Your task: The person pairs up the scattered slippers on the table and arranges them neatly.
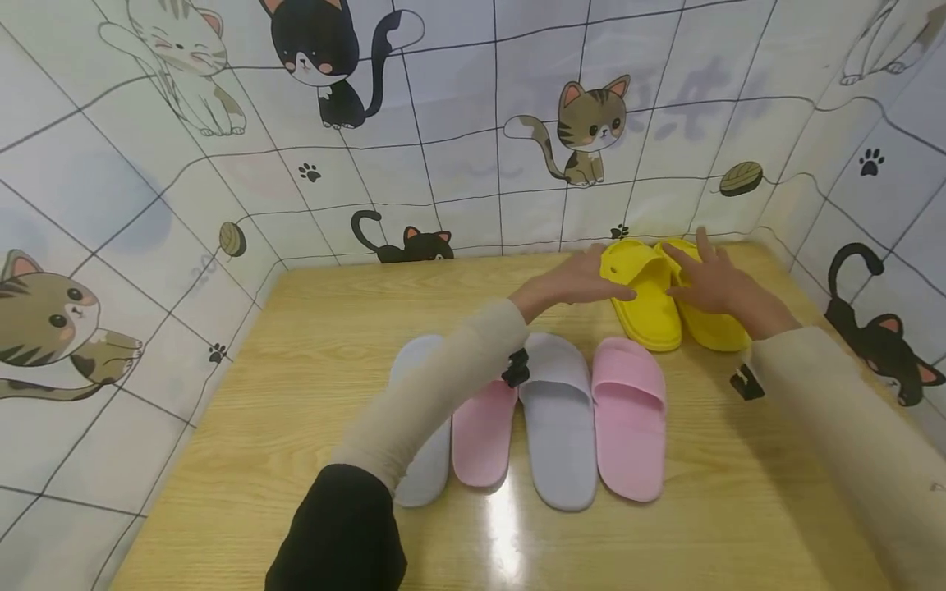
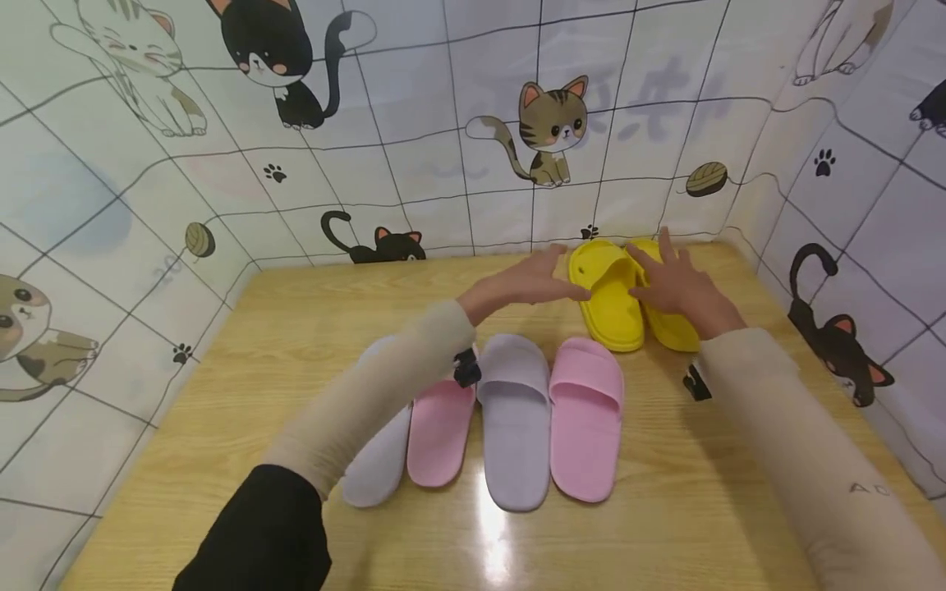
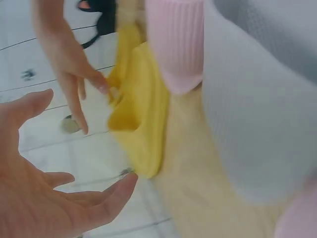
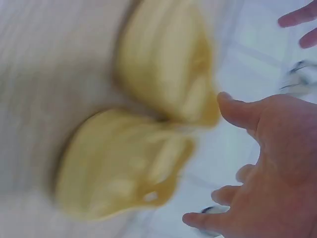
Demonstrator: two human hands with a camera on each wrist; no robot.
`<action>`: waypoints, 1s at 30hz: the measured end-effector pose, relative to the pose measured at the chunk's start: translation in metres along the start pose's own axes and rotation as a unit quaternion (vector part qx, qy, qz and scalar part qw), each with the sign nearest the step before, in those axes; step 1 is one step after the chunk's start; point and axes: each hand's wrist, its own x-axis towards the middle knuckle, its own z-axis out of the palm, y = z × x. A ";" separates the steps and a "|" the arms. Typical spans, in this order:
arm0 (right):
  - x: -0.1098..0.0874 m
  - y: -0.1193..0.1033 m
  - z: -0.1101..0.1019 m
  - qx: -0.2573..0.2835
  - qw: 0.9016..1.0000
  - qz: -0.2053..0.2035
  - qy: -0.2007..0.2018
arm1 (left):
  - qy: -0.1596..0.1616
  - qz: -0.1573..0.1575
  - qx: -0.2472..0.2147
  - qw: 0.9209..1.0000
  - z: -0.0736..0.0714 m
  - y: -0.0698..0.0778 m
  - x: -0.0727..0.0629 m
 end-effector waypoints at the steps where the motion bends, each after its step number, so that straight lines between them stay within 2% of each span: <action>1: -0.005 -0.008 -0.002 0.002 1.000 -0.007 0.009 | 0.009 0.009 0.007 1.000 -0.005 -0.004 -0.006; 3: -0.016 -0.027 -0.006 0.016 0.999 -0.021 0.023 | 0.026 0.025 0.020 0.999 -0.017 -0.014 -0.020; 7: -0.044 -0.069 -0.006 0.020 0.997 -0.056 0.048 | 0.054 0.033 0.032 0.997 -0.036 -0.034 -0.053; 11: -0.071 -0.102 0.005 0.001 0.996 -0.082 0.045 | 0.088 0.035 0.033 0.995 -0.041 -0.057 -0.088; 15: -0.087 -0.119 0.022 -0.008 0.996 -0.093 -0.003 | 0.106 0.007 0.055 0.993 -0.026 -0.080 -0.117; 19: -0.093 -0.126 0.037 -0.014 0.992 -0.109 -0.056 | 0.082 -0.026 0.082 0.993 0.000 -0.096 -0.136; 21: -0.092 -0.127 0.042 -0.011 0.990 -0.119 -0.078 | 0.070 -0.036 0.089 0.993 0.012 -0.102 -0.141; 24: -0.091 -0.130 0.048 -0.005 0.987 -0.133 -0.084 | 0.072 -0.047 0.110 0.990 0.023 -0.106 -0.145; 30: -0.088 -0.136 0.050 -0.007 0.990 -0.119 -0.073 | 0.070 -0.068 0.167 0.981 0.030 -0.104 -0.147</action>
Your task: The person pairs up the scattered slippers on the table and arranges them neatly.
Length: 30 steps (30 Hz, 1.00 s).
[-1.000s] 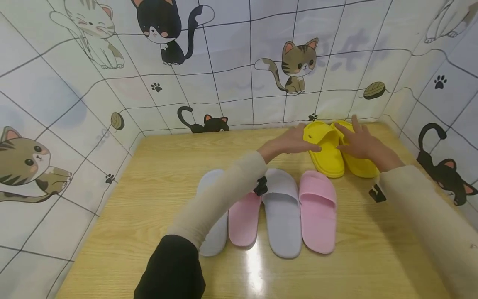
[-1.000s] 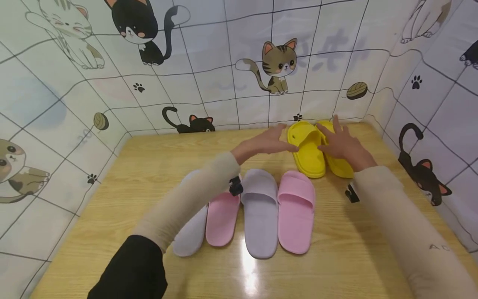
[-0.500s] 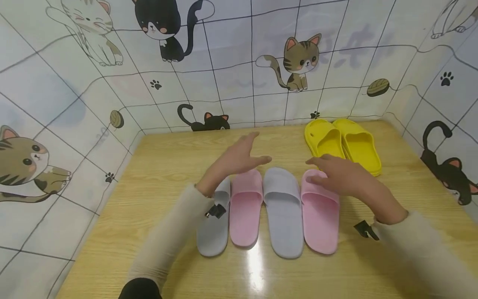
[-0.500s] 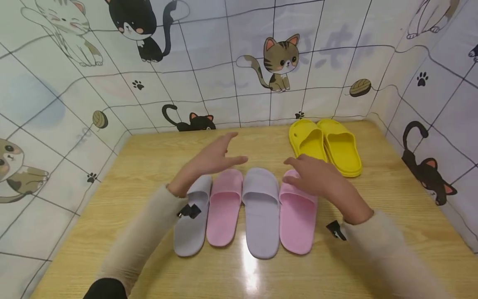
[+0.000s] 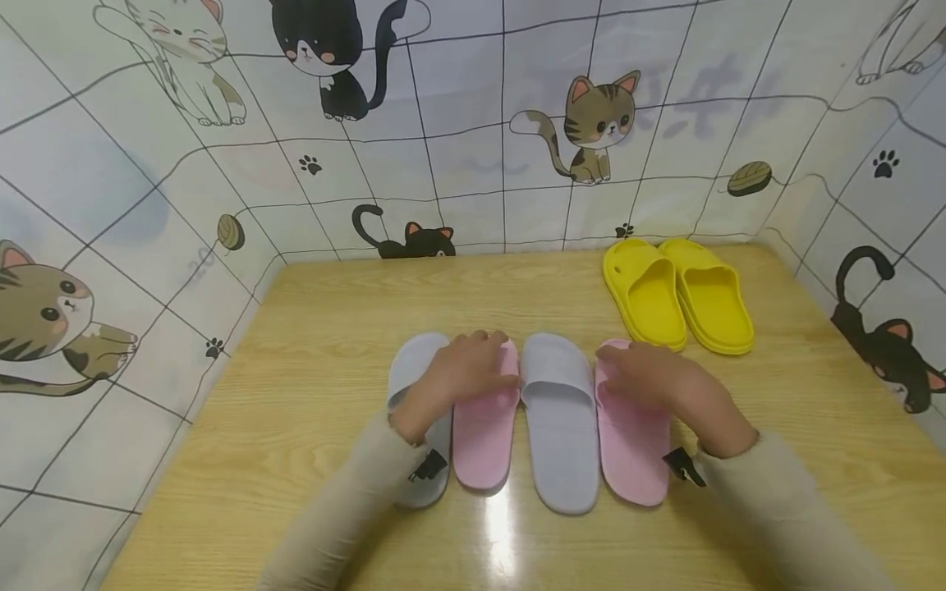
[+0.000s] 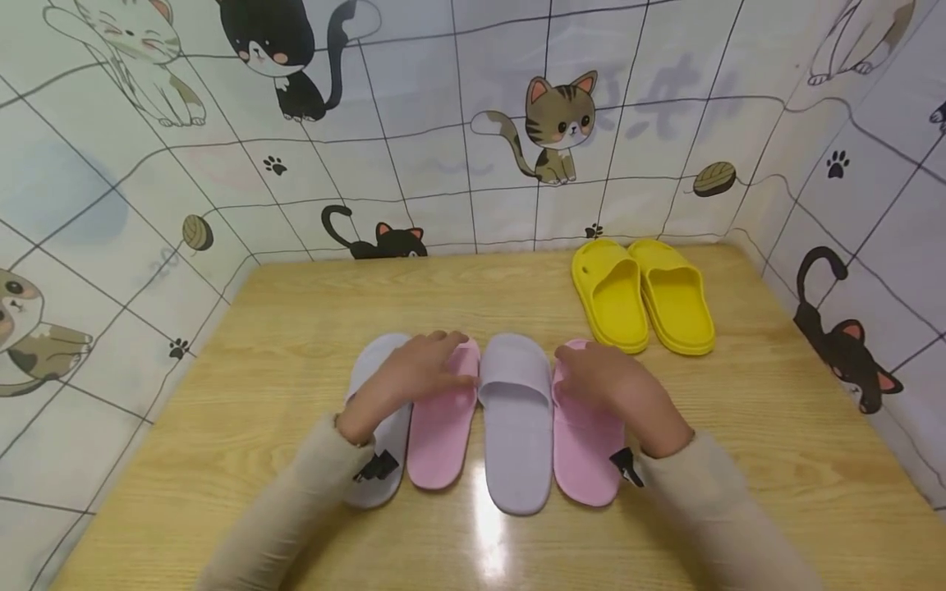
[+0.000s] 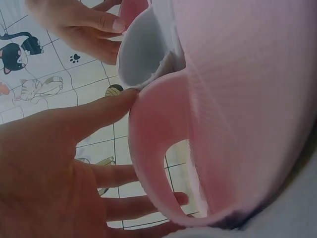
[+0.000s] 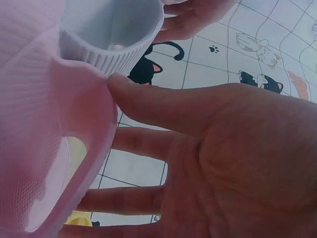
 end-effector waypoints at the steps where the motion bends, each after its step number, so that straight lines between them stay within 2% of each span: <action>1: 0.001 -0.001 0.000 0.000 1.000 0.006 -0.004 | -0.004 -0.001 0.007 1.000 0.000 0.001 0.000; 8: 0.005 -0.003 0.000 0.003 0.999 0.032 -0.022 | -0.014 0.010 0.032 0.999 0.000 0.004 -0.003; 16: 0.009 -0.008 0.001 -0.013 1.000 0.015 -0.009 | -0.015 0.009 0.024 1.000 -0.001 -0.002 -0.006; 21: 0.010 -0.010 0.000 -0.015 1.000 0.014 -0.012 | -0.028 0.009 0.030 0.999 -0.005 -0.003 -0.007; 30: 0.011 -0.011 0.004 -0.038 0.999 -0.009 0.016 | -0.050 -0.002 0.038 0.998 -0.010 -0.005 -0.010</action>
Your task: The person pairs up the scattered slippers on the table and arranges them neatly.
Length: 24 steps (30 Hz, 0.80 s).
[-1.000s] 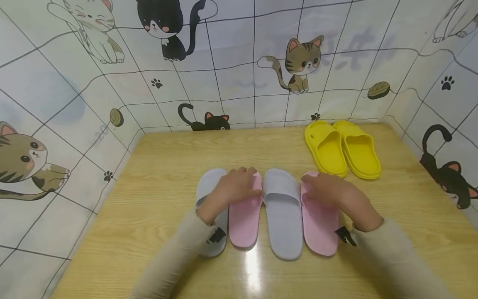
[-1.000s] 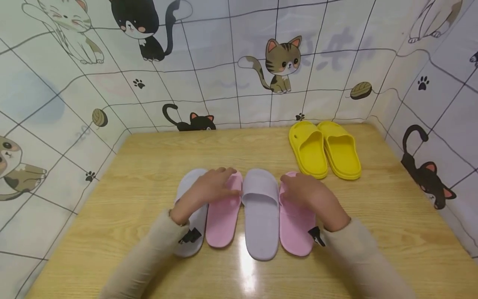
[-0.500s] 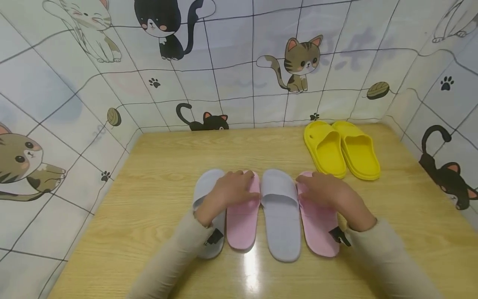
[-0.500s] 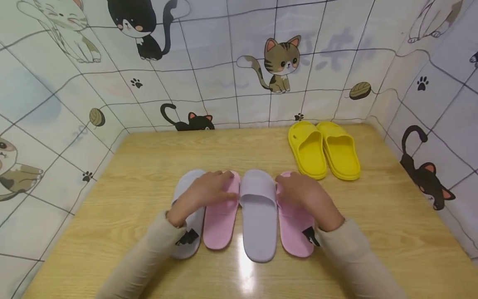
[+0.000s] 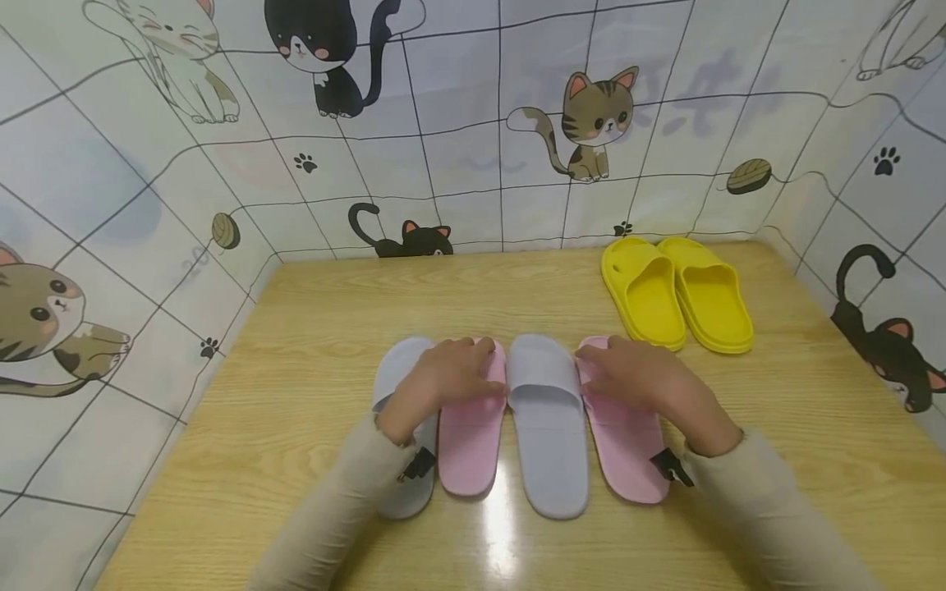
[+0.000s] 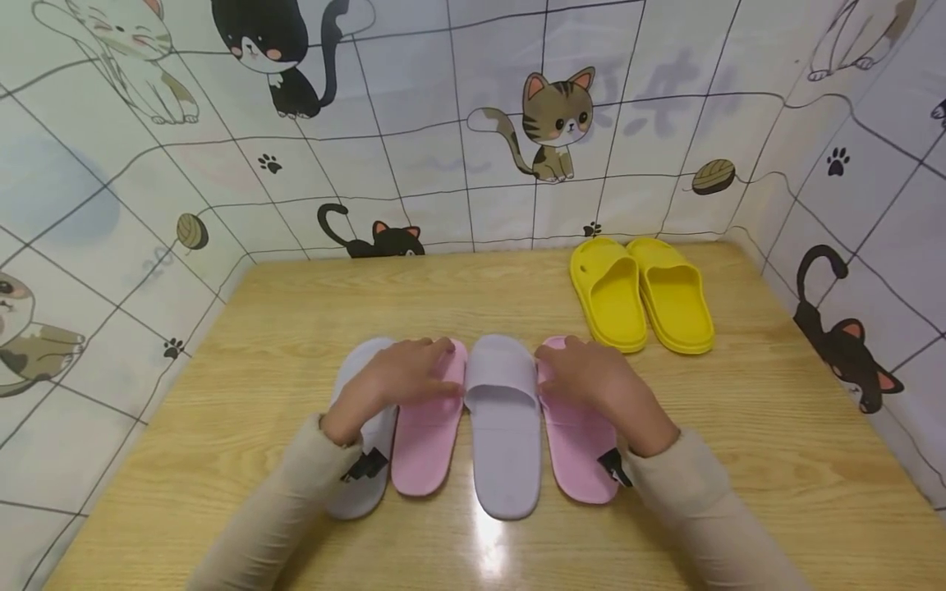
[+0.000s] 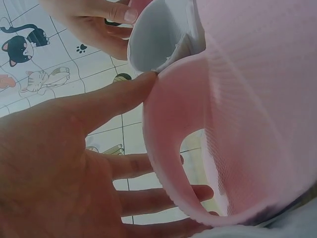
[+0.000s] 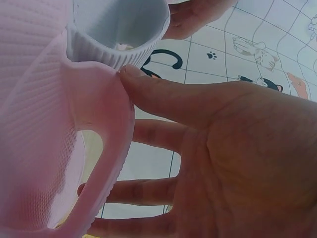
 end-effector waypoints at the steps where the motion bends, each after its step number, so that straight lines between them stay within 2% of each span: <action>1: 0.000 0.000 0.000 0.000 1.000 0.000 0.000 | -0.002 -0.001 0.000 1.000 0.000 0.000 0.000; 15: 0.005 0.003 -0.001 -0.002 1.000 0.022 -0.001 | -0.007 -0.009 0.010 1.000 -0.002 -0.004 0.000; 24: 0.010 0.004 0.007 -0.011 0.997 0.040 0.068 | 0.016 -0.021 0.016 1.000 -0.002 -0.007 0.002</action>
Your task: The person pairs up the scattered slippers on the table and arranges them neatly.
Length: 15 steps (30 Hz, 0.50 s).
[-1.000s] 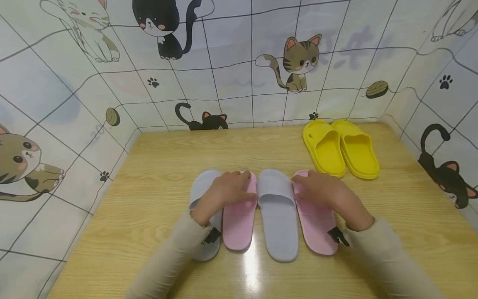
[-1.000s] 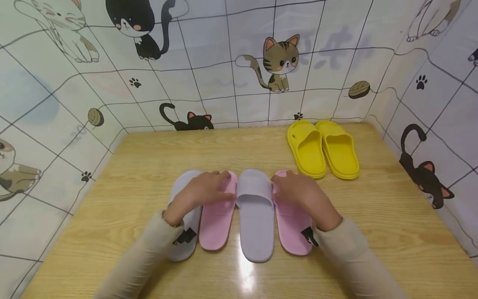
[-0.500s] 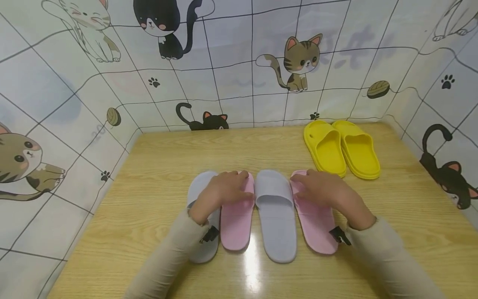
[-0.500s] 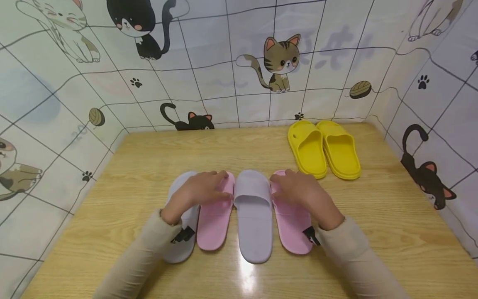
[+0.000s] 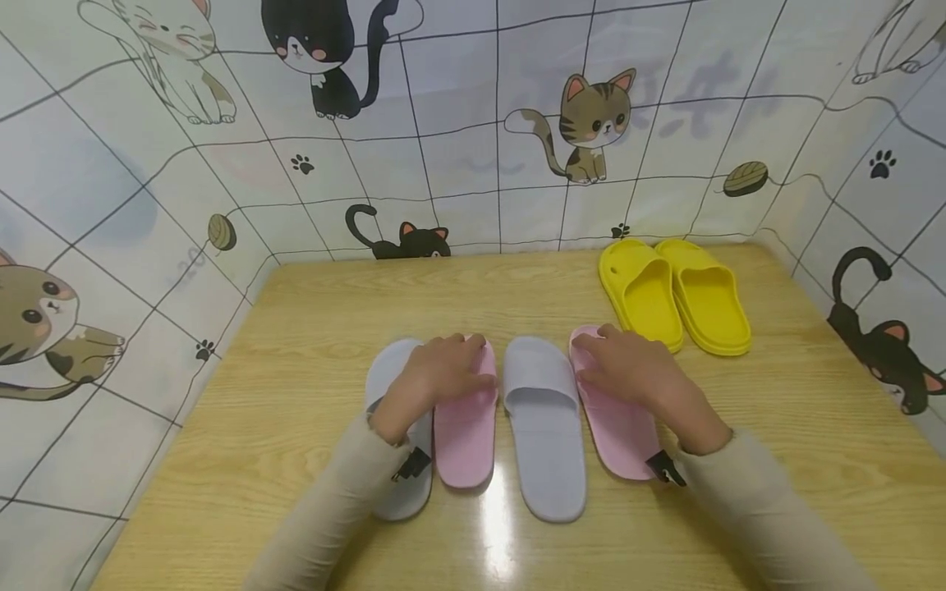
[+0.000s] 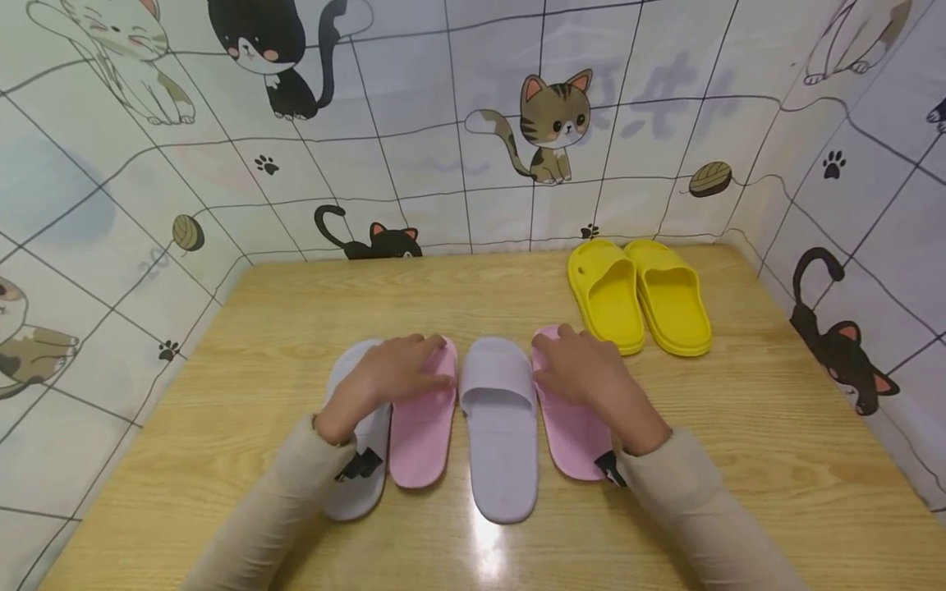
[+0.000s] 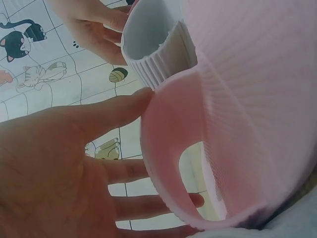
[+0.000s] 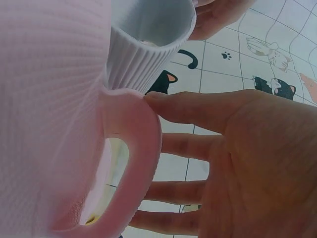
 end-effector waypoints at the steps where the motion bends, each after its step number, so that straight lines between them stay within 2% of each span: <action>1: 0.001 0.000 0.001 0.002 1.000 0.005 0.006 | 0.003 -0.002 -0.001 1.000 0.000 0.000 0.000; 7: 0.001 -0.002 0.003 0.014 1.000 0.024 0.007 | 0.006 0.000 -0.008 1.000 0.003 0.003 -0.004; 11: -0.006 -0.008 0.001 0.034 0.999 0.025 -0.027 | 0.007 0.008 -0.003 1.000 0.004 0.009 -0.010; 15: -0.013 -0.014 -0.001 0.042 0.997 0.030 -0.056 | 0.037 -0.002 0.014 0.999 0.007 0.018 -0.015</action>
